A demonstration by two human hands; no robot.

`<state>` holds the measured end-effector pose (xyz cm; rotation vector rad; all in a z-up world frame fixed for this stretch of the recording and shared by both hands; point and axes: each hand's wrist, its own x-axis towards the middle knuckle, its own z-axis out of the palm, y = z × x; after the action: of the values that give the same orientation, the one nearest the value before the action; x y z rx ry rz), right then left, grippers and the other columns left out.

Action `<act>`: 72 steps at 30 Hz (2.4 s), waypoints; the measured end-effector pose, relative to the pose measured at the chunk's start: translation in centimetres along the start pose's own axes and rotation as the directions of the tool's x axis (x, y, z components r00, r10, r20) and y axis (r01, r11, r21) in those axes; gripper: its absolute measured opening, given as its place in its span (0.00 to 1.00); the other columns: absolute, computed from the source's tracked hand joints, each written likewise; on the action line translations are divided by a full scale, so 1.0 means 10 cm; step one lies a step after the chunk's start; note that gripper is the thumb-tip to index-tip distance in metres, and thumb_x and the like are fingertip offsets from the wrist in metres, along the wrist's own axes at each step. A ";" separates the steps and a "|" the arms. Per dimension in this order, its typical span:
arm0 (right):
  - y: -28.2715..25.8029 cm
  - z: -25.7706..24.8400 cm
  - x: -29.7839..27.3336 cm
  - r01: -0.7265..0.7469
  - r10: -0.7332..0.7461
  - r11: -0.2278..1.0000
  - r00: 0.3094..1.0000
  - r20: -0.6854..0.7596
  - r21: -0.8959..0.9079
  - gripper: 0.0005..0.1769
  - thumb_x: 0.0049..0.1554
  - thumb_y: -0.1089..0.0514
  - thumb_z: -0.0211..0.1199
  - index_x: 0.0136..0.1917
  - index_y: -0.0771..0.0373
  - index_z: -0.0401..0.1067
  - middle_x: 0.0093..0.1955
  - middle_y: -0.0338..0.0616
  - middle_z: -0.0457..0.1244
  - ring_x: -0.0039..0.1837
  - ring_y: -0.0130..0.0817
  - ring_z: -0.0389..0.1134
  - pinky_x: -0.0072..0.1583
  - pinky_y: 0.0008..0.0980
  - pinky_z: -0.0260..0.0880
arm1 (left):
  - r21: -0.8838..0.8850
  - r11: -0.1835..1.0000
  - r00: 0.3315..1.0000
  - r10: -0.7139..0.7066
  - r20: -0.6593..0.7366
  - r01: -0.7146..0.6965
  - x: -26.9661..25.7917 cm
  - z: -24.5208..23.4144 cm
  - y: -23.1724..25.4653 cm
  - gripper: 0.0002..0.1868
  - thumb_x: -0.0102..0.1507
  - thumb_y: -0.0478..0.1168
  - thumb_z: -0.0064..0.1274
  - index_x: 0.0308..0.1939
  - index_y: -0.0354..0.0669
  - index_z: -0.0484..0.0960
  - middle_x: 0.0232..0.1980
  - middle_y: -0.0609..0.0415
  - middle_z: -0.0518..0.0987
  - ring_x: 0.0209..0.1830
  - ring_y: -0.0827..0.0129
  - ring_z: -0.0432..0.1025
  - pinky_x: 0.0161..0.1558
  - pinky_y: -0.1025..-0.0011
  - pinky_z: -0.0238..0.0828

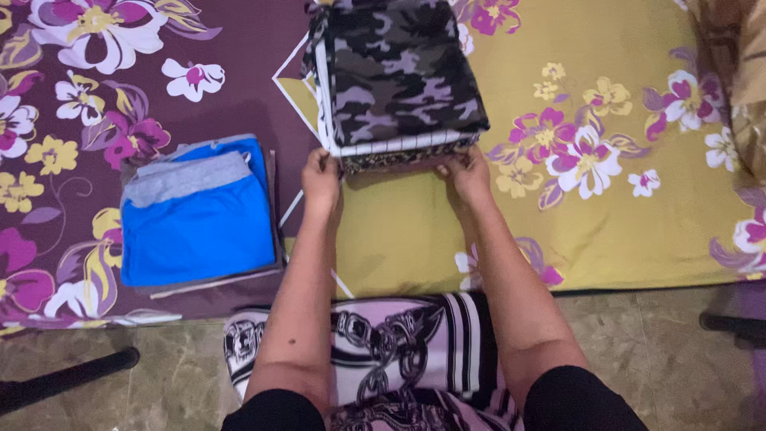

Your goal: The person folds several items of clothing by hand on a bed, including a blue piece, a camouflage patterned item, and a floral white garment, and then picks up the folded stack.

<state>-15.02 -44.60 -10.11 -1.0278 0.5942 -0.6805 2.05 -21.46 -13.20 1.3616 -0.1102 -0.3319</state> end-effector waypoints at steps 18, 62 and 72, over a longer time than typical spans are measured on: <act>0.36 -0.90 -1.08 0.076 -0.014 0.853 0.992 0.123 -0.517 0.10 0.63 0.71 0.63 0.55 0.74 0.65 0.45 0.48 0.62 0.44 0.38 0.67 0.45 0.35 0.71 | 0.462 0.884 0.994 0.102 -0.028 -0.078 -1.11 -0.72 -0.25 0.17 0.67 0.36 0.49 0.60 0.40 0.78 0.44 0.46 0.85 0.41 0.65 0.78 0.45 0.66 0.74; -1.62 0.32 -1.35 0.494 -0.218 0.447 0.869 0.445 -0.746 0.14 0.58 0.60 0.63 0.57 0.56 0.79 0.55 0.42 0.68 0.53 0.32 0.68 0.55 0.31 0.68 | 0.066 0.976 0.970 -0.216 0.114 0.210 -1.18 -0.39 1.51 0.15 0.61 0.36 0.59 0.52 0.47 0.80 0.39 0.62 0.81 0.27 0.79 0.72 0.28 0.78 0.71; -1.77 0.65 -1.30 0.512 -0.412 0.390 0.840 0.352 -0.766 0.10 0.62 0.57 0.62 0.55 0.57 0.79 0.51 0.40 0.70 0.42 0.30 0.66 0.47 0.30 0.67 | 0.095 0.989 0.988 -0.125 0.089 0.117 -1.09 -0.34 1.66 0.14 0.63 0.38 0.61 0.53 0.47 0.82 0.41 0.62 0.80 0.30 0.81 0.68 0.29 0.79 0.66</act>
<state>-22.80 -37.46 10.18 -2.2266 0.5359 -0.8334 -4.60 -12.20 3.40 1.4448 -0.1228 -0.4990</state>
